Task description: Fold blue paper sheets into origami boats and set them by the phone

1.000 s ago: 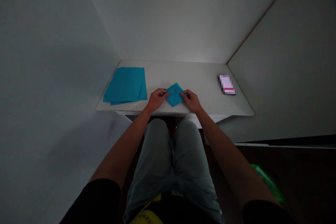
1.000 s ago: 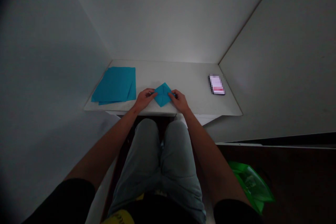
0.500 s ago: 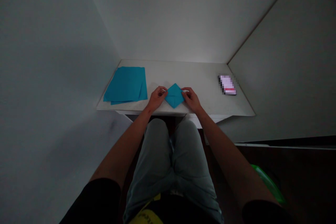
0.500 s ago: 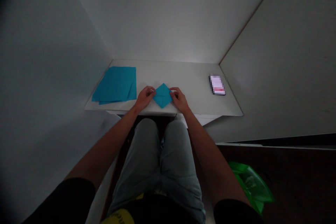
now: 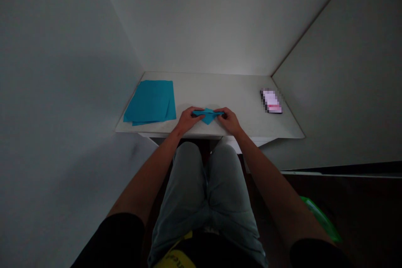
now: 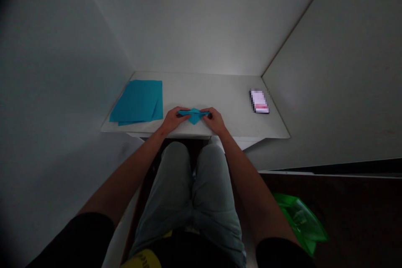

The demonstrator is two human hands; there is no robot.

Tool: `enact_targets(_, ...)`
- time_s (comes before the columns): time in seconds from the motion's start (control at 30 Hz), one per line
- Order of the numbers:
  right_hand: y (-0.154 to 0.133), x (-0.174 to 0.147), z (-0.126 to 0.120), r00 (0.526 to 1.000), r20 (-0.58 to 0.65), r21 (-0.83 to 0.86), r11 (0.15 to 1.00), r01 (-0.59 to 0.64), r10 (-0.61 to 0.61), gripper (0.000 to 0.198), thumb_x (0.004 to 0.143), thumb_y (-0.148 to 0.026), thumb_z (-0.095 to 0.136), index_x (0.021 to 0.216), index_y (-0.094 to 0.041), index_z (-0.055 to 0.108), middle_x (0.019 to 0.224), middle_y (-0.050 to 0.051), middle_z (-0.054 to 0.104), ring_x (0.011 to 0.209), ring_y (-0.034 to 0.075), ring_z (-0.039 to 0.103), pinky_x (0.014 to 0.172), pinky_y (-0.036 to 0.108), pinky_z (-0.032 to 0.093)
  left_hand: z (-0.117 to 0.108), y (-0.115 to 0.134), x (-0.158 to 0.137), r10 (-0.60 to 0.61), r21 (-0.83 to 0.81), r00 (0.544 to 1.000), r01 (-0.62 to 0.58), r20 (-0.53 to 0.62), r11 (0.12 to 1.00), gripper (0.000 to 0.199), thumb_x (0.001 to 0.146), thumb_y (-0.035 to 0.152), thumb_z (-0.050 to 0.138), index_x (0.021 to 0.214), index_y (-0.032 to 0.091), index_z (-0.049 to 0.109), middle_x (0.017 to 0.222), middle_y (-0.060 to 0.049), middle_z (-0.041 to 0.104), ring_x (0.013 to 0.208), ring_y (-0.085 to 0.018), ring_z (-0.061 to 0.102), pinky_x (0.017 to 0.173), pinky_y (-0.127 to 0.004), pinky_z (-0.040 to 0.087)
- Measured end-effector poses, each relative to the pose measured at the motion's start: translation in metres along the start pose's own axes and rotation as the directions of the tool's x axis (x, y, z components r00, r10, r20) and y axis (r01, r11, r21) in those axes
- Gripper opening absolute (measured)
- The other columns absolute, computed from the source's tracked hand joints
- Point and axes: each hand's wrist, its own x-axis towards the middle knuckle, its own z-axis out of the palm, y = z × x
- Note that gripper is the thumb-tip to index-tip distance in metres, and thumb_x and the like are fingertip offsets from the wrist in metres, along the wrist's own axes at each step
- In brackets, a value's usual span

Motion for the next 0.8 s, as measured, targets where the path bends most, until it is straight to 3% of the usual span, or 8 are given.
enact_targets(0.13, -0.002, 0.002, 0.002, 0.998, -0.059, -0.035, 0.999, 0.027, -0.030, 0.028, 0.092, -0.043, 0.067, 0.106, -0.022, 0.077, 0.097, 0.006, 0.072, 0.072, 0.017, 0.057, 0.069, 0.033, 0.049, 0.003, 0.003, 0.000, -0.028, -0.021, 0.999, 0.027, -0.044, 0.999, 0.028, 0.089, 0.042, 0.087, 0.104, 0.019, 0.082, 0.100, -0.006, 0.082, 0.086, -0.019, 0.074, 0.084, -0.034, 0.061)
enact_targets(0.23, -0.005, 0.002, 0.004, 0.997, -0.080, 0.006, 1.000, -0.015, 0.015, 0.035, 0.095, -0.054, 0.067, 0.108, -0.022, 0.073, 0.082, 0.002, 0.067, 0.068, 0.017, 0.055, 0.067, 0.033, 0.047, 0.005, 0.006, -0.001, -0.018, -0.033, 0.996, 0.015, -0.085, 0.999, 0.025, 0.087, 0.040, 0.087, 0.098, 0.019, 0.080, 0.096, -0.005, 0.079, 0.084, -0.018, 0.072, 0.081, -0.032, 0.060)
enact_targets(0.37, -0.010, 0.000, 0.006, 0.997, -0.008, 0.081, 0.994, -0.073, 0.074, 0.051, 0.096, -0.065, 0.068, 0.125, -0.023, 0.067, 0.064, -0.005, 0.058, 0.060, 0.017, 0.053, 0.061, 0.032, 0.043, 0.006, 0.009, -0.003, 0.002, -0.066, 0.992, -0.010, -0.124, 0.998, 0.024, 0.087, 0.036, 0.086, 0.101, 0.020, 0.076, 0.104, -0.005, 0.077, 0.083, -0.016, 0.070, 0.078, -0.030, 0.059)
enact_targets(0.57, -0.011, 0.000, 0.008, 0.996, -0.010, 0.157, 0.984, -0.087, 0.089, 0.080, 0.083, -0.068, 0.083, 0.145, -0.026, 0.055, 0.077, -0.004, 0.066, 0.060, 0.017, 0.052, 0.054, 0.030, 0.040, 0.007, 0.015, -0.008, 0.016, 0.017, 1.000, -0.017, 0.005, 1.000, 0.020, 0.087, 0.029, 0.082, 0.101, 0.022, 0.070, 0.104, -0.002, 0.078, 0.074, -0.013, 0.069, 0.072, -0.027, 0.055)
enact_targets(0.8, -0.005, 0.002, 0.009, 0.993, -0.063, 0.249, 0.965, -0.080, 0.099, 0.078, 0.077, -0.066, 0.088, 0.134, -0.029, 0.050, 0.086, -0.003, 0.072, 0.058, 0.015, 0.052, 0.054, 0.030, 0.042, 0.005, 0.026, -0.011, 0.013, 0.188, 0.995, -0.032, 0.104, 0.982, 0.031, 0.084, 0.035, 0.091, 0.108, 0.024, 0.073, 0.101, -0.001, 0.081, 0.080, -0.018, 0.076, 0.082, -0.032, 0.060)
